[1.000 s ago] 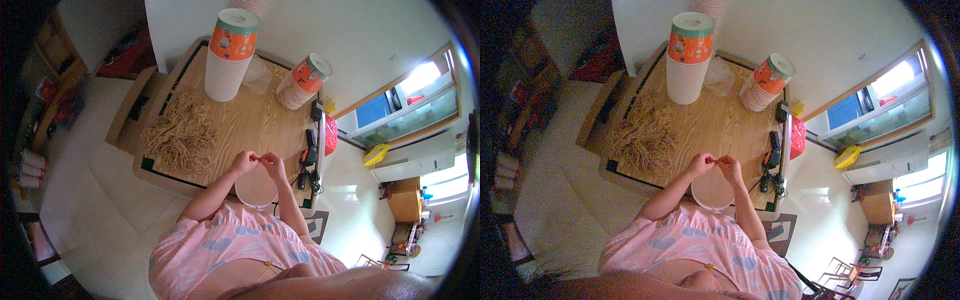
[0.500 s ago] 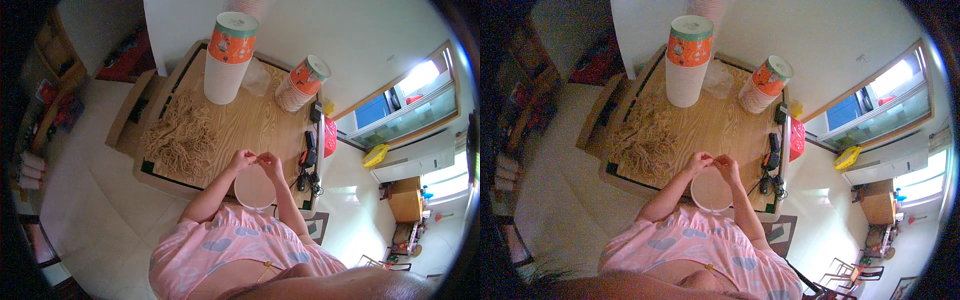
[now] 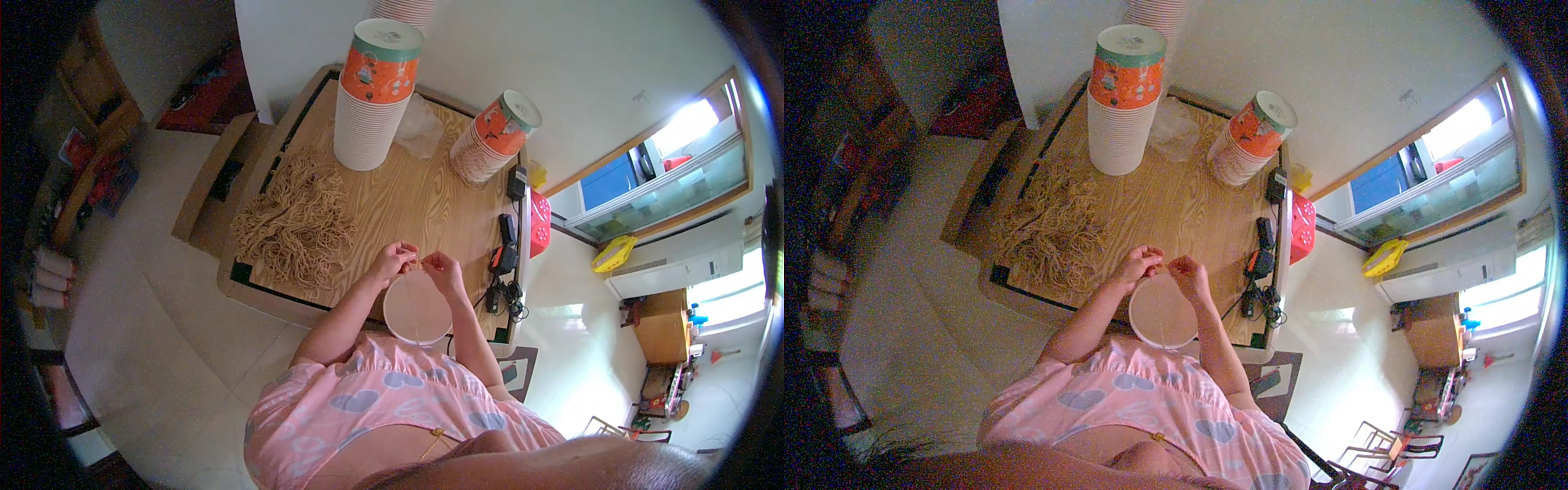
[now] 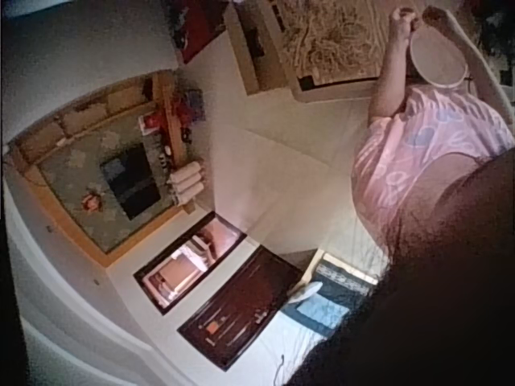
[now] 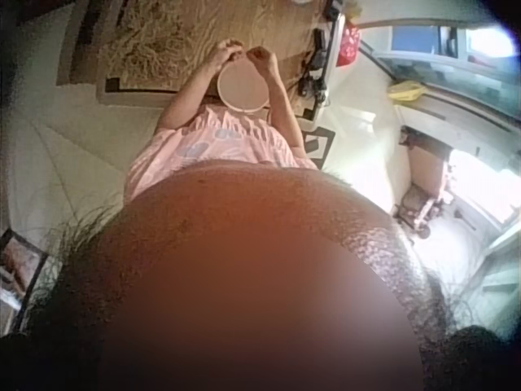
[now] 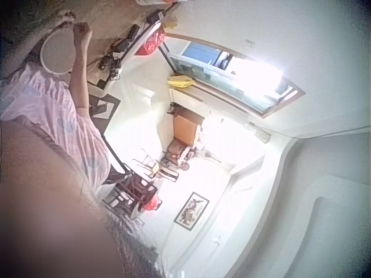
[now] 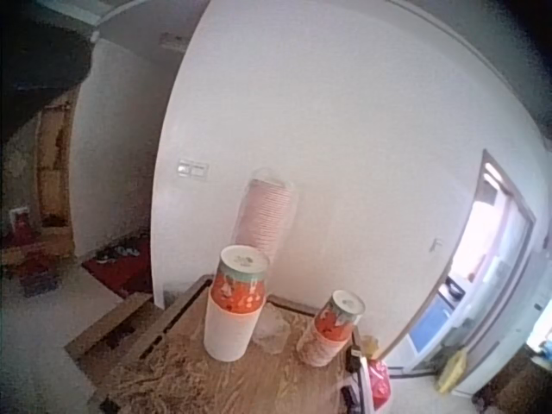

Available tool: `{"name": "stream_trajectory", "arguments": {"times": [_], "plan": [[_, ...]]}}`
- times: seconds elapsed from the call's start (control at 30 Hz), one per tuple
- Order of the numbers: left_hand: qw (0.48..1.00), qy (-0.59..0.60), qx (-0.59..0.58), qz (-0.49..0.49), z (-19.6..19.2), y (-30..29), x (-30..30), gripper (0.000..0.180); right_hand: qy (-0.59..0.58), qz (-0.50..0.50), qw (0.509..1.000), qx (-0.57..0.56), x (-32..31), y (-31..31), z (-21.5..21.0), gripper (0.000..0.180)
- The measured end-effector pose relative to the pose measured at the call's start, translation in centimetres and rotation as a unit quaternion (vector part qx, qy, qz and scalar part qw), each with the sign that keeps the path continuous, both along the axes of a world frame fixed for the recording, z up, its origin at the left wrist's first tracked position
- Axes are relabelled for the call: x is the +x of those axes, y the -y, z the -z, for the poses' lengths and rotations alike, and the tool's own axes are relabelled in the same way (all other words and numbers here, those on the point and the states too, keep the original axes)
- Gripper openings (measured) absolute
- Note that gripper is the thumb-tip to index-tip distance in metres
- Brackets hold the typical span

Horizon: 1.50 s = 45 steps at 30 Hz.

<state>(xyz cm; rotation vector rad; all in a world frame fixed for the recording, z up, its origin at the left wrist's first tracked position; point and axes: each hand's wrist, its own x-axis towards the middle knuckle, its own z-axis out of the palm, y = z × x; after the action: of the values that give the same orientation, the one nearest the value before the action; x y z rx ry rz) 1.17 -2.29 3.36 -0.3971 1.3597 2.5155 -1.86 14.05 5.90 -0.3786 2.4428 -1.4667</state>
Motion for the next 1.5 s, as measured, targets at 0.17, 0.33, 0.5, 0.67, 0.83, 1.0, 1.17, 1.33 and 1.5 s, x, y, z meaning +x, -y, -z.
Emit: {"name": "stream_trajectory", "arguments": {"times": [0.17, 0.33, 0.5, 0.67, 0.83, 1.0, 1.17, 1.33, 1.5], "plan": [[0.994, -0.094, -0.060, 0.000, -0.3, -0.5, 0.6, 0.019, 0.013, 0.013, 1.000, -0.024, 0.3, -0.2, -0.2, 0.006], [0.985, -0.127, -0.116, -0.018, -0.5, -1.1, 0.5, 0.018, 0.020, 0.017, 0.999, -0.039, 0.4, -0.1, -0.5, 0.007], [0.984, -0.119, -0.131, -0.036, -0.2, -1.5, 0.3, 0.008, -0.007, 0.014, 0.999, -0.052, 0.5, 0.2, -0.4, 0.005], [0.992, -0.057, -0.105, -0.041, -0.8, -1.1, 0.4, 0.004, -0.018, 0.003, 0.999, -0.027, 0.6, 0.0, -0.3, 0.007], [0.992, -0.069, -0.101, -0.042, -0.9, -1.3, 0.3, 0.004, -0.033, 0.002, 0.999, -0.012, 0.7, 0.0, -0.5, 0.005], [0.989, -0.072, -0.120, -0.042, -0.7, -1.3, 0.4, 0.005, -0.074, 0.000, 0.997, 0.033, 1.2, 0.8, -2.7, 0.008], [0.989, -0.069, -0.122, -0.042, -1.2, -1.5, 0.3, 0.006, -0.104, 0.005, 0.993, 0.058, 1.0, 0.4, -2.5, 0.010], [0.986, -0.082, -0.143, -0.026, -0.6, -1.2, 0.3, 0.012, -0.105, 0.036, 0.993, 0.040, 0.9, 0.5, -1.8, 0.010], [0.991, -0.100, -0.082, -0.047, 0.5, -1.4, 0.0, 0.011, -0.087, 0.022, 0.996, 0.021, 0.9, 0.8, -1.9, 0.008]]}}
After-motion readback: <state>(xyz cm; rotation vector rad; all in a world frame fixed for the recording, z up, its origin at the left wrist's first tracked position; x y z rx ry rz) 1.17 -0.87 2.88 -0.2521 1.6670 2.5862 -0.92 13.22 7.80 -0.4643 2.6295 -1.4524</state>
